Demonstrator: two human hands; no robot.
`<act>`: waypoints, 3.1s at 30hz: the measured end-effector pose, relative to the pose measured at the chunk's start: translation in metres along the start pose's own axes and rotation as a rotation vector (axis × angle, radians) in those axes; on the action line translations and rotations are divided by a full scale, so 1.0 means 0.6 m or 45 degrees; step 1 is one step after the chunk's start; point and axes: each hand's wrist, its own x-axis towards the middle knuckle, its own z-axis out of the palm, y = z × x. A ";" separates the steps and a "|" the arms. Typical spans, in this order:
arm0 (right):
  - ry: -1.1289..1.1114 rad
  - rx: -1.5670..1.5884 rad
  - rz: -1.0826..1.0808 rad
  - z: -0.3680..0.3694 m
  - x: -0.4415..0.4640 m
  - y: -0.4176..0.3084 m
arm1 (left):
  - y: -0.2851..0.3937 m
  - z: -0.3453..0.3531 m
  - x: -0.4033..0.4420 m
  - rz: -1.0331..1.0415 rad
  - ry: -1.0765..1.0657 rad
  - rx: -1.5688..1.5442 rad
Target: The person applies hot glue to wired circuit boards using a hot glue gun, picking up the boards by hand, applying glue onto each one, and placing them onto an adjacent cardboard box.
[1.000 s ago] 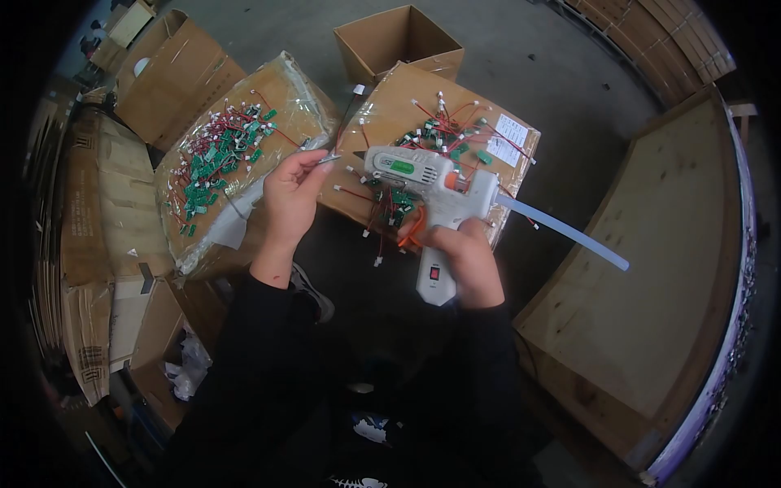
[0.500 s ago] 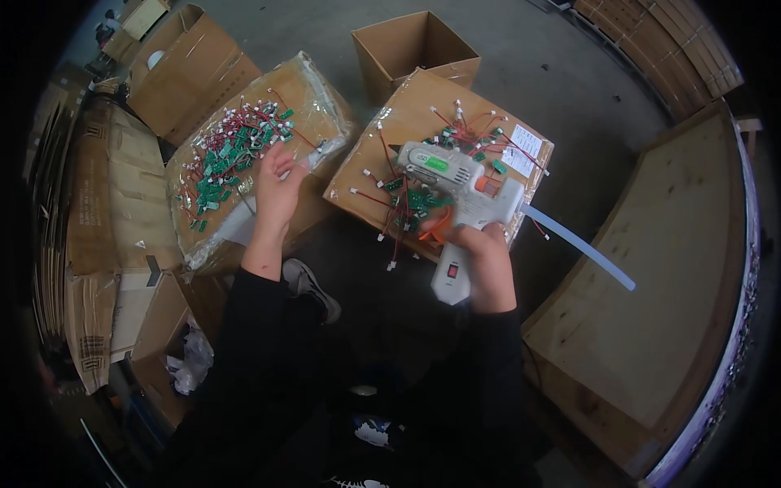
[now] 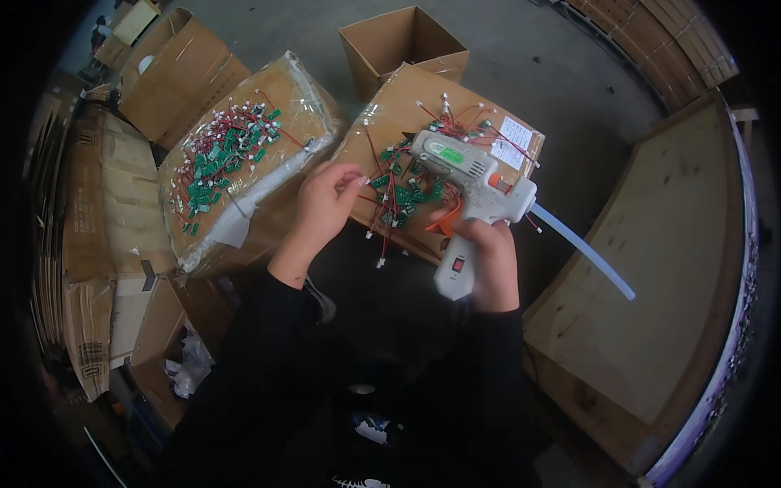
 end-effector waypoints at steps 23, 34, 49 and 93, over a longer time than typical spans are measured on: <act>-0.101 0.061 -0.093 0.002 -0.014 -0.015 | -0.002 -0.001 0.019 -0.084 0.163 -0.360; -0.226 -0.085 0.033 0.047 -0.008 0.004 | -0.001 -0.050 0.010 -0.098 0.188 -0.261; -0.185 -0.156 0.041 0.069 -0.001 0.018 | -0.005 -0.060 0.005 -0.016 0.268 -0.294; 0.048 -0.024 -0.046 0.016 0.003 0.002 | -0.020 -0.054 0.015 -0.039 0.237 0.057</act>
